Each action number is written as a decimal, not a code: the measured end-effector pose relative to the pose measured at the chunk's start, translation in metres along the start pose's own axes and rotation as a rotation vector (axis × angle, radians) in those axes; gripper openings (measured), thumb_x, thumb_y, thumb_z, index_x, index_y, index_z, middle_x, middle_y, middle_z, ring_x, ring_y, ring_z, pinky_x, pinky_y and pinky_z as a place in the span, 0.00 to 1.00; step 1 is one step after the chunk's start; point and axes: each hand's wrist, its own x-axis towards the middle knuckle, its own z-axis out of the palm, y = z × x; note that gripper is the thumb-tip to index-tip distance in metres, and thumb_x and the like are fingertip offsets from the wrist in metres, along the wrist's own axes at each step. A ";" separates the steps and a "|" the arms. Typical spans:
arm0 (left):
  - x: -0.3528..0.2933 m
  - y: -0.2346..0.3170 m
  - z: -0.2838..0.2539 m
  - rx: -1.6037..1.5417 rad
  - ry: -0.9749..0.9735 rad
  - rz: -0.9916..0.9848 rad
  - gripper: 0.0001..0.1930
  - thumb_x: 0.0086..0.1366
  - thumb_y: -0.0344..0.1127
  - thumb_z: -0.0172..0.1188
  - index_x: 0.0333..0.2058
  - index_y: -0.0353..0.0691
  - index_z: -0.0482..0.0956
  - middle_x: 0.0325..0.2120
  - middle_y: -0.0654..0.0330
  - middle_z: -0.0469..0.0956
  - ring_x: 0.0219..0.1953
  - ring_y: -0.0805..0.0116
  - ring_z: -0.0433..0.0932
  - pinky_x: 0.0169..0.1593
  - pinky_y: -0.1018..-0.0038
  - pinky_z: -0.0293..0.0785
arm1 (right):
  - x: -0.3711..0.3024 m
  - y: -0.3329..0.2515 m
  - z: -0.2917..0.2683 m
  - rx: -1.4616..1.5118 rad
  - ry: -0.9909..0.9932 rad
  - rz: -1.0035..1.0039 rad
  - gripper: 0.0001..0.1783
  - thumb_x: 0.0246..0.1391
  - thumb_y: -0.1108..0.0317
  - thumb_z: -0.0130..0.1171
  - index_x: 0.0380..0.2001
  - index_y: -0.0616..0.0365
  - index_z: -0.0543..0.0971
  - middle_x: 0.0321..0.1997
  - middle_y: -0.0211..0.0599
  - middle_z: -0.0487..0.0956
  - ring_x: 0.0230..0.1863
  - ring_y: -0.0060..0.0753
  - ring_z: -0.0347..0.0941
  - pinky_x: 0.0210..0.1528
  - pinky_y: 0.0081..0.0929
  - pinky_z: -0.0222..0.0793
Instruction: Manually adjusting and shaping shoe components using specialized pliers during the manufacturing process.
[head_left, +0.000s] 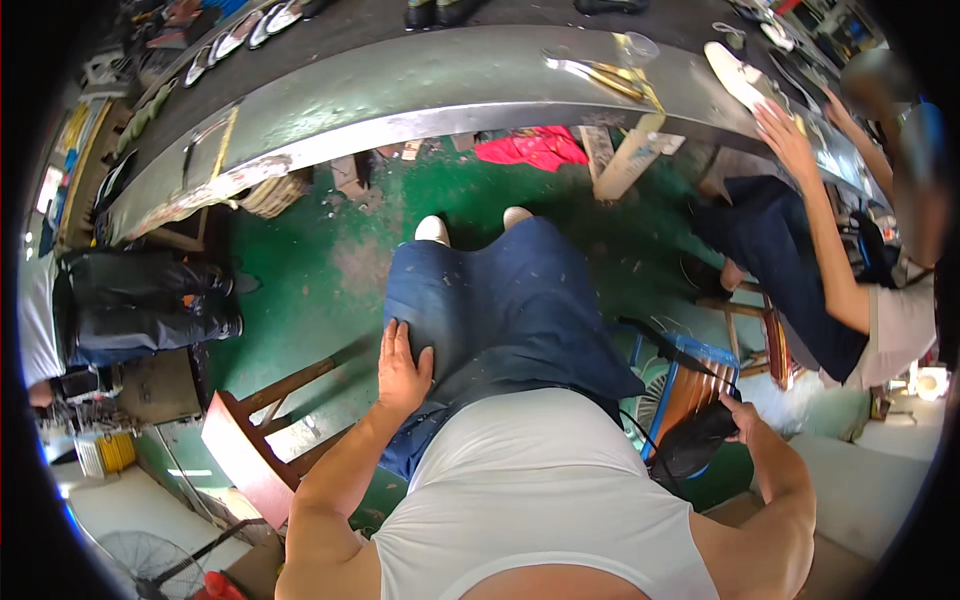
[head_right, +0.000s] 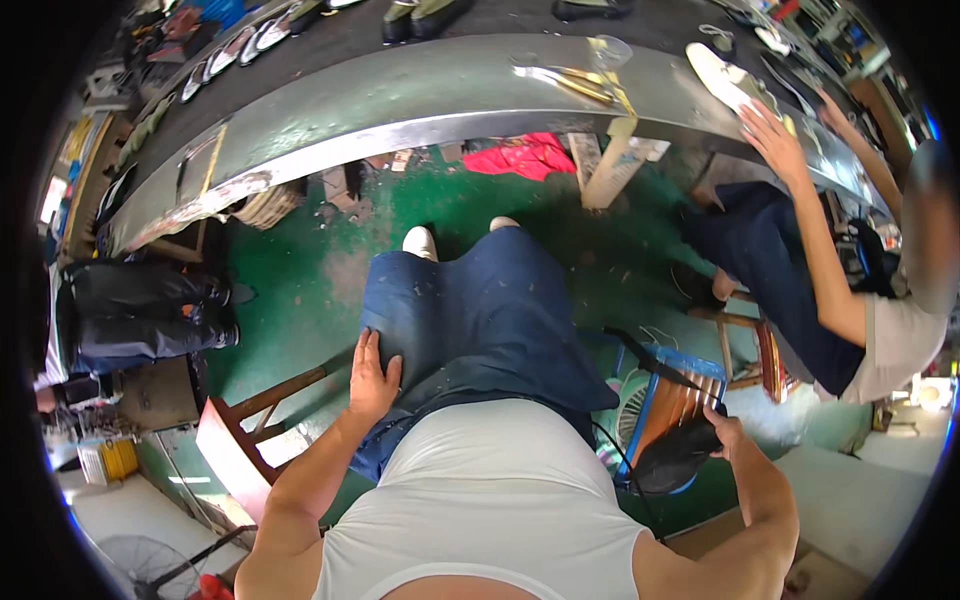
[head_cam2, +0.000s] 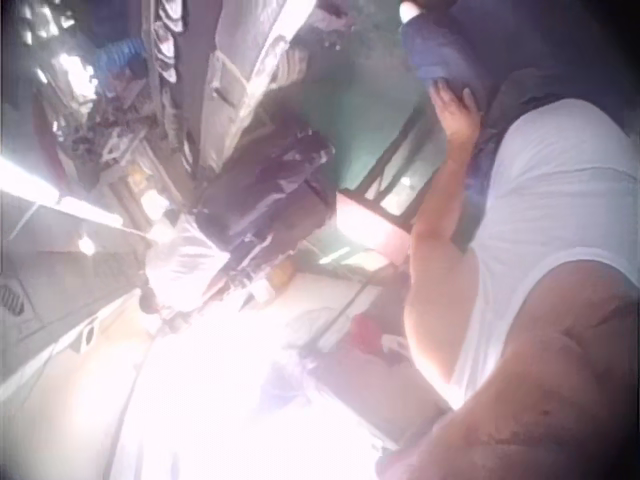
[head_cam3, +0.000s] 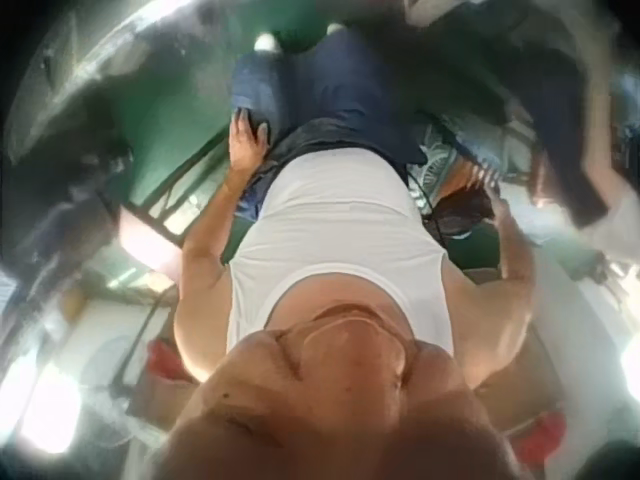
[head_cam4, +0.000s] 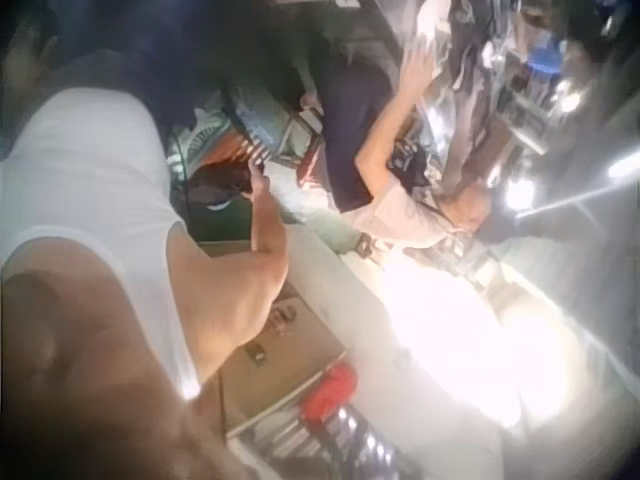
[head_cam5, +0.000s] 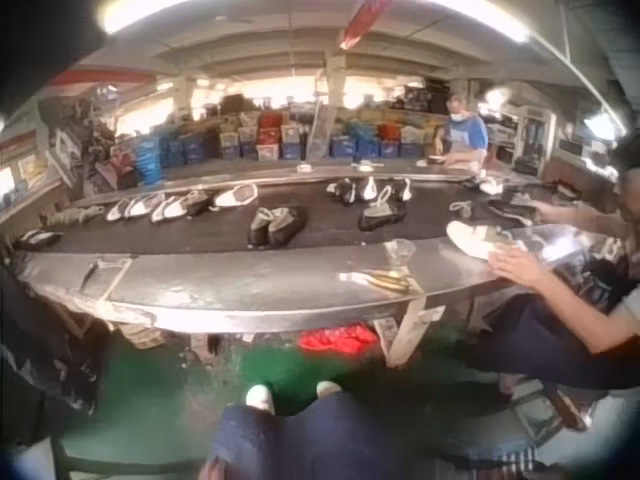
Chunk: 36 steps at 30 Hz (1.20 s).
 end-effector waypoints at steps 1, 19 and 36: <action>0.002 0.000 0.001 -0.002 -0.019 0.012 0.33 0.64 0.40 0.58 0.62 0.24 0.61 0.64 0.33 0.59 0.66 0.36 0.59 0.69 0.54 0.57 | -0.010 0.001 0.004 0.039 0.017 -0.017 0.48 0.40 0.32 0.72 0.56 0.55 0.74 0.54 0.43 0.79 0.55 0.56 0.74 0.57 0.72 0.59; 0.021 -0.006 -0.003 0.036 -0.099 0.074 0.33 0.66 0.41 0.58 0.63 0.26 0.59 0.64 0.32 0.57 0.65 0.34 0.59 0.68 0.53 0.58 | -0.057 0.001 -0.003 -0.490 -0.090 0.162 0.62 0.41 0.20 0.59 0.55 0.74 0.70 0.47 0.56 0.78 0.41 0.46 0.81 0.43 0.45 0.81; 0.034 0.057 -0.044 -0.211 -0.184 0.448 0.14 0.59 0.32 0.68 0.42 0.32 0.81 0.47 0.48 0.80 0.48 0.49 0.79 0.53 0.63 0.75 | -0.021 0.035 -0.016 -0.472 -0.301 0.183 0.33 0.59 0.33 0.55 0.31 0.58 0.74 0.28 0.40 0.82 0.25 0.35 0.80 0.33 0.38 0.79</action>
